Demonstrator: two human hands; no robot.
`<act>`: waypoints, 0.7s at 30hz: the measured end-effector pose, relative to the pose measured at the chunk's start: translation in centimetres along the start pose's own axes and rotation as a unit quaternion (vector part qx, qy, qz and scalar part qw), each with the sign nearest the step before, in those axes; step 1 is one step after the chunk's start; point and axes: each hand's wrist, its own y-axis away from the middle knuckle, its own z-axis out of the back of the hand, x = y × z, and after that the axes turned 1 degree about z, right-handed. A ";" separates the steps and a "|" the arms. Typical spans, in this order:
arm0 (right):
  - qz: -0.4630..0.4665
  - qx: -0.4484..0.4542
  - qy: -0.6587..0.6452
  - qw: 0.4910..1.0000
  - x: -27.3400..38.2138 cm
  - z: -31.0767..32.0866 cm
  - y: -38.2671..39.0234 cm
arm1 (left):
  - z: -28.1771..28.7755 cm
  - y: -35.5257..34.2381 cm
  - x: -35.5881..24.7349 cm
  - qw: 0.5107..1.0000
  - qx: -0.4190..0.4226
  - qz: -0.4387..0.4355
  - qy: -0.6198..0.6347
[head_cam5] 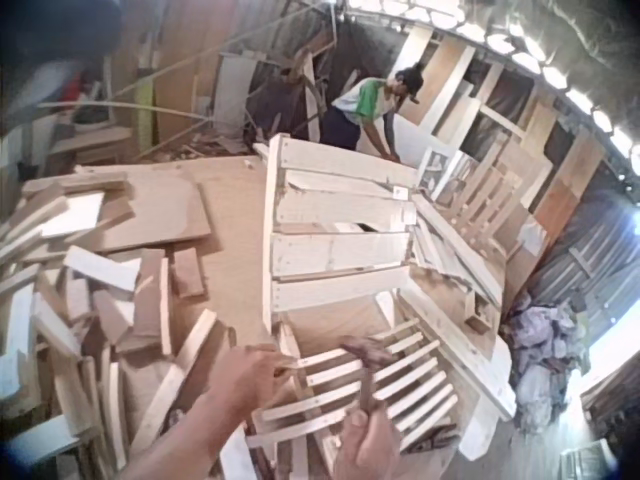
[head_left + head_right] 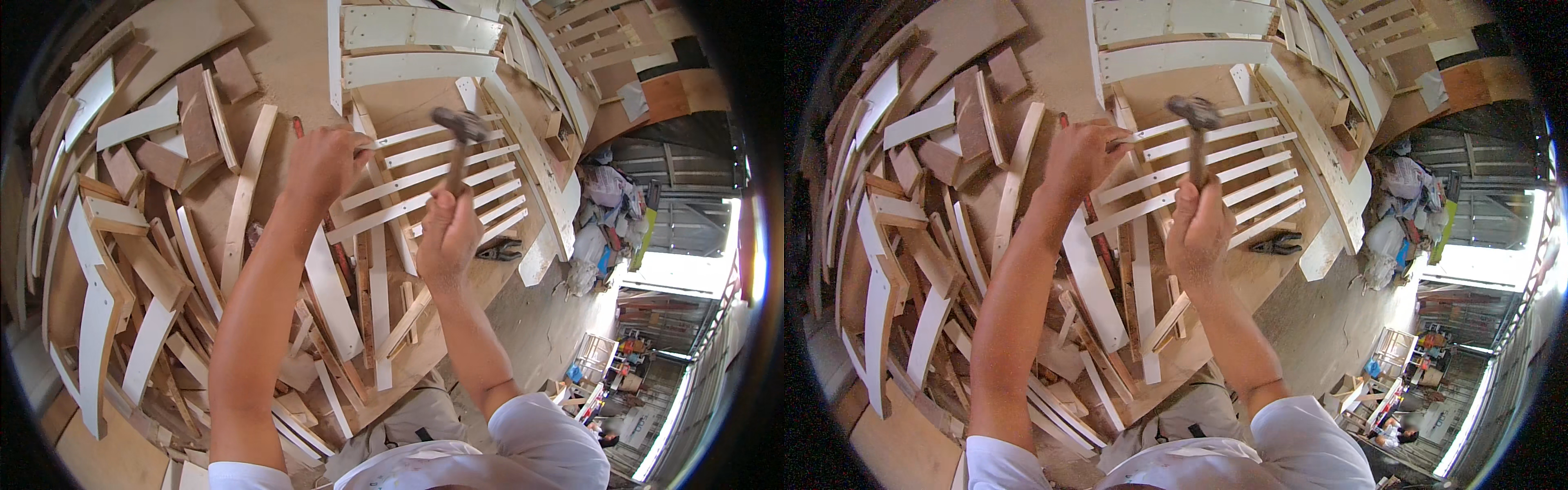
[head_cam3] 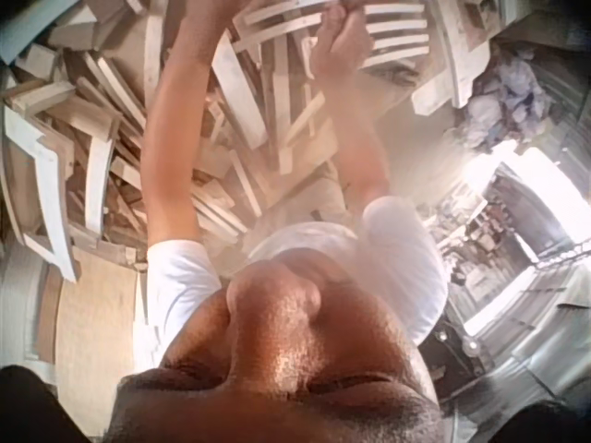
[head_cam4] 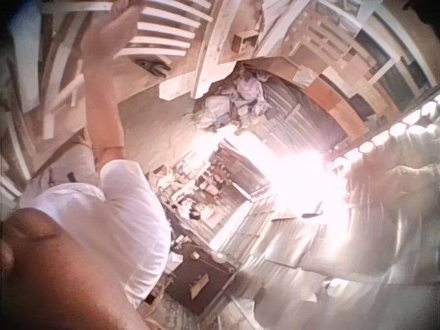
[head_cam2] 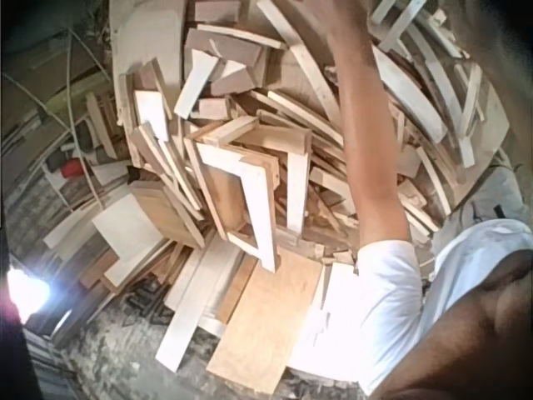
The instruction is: The person builds a wooden chair by nailing slats to the frame with a hammer and trimming a wooden piece using pliers.
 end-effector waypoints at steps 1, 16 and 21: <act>0.003 -0.002 0.038 0.999 0.1 -0.3 0.2 | 0.1 -0.1 0.0 1.000 -0.003 -0.005 -0.002; -0.042 -0.017 0.060 0.997 0.5 -2.9 1.3 | -0.1 -0.1 0.5 1.000 0.016 0.013 0.008; -0.160 -0.123 -0.116 0.972 2.1 -3.2 2.6 | -0.2 0.0 0.4 0.999 -0.010 0.002 0.031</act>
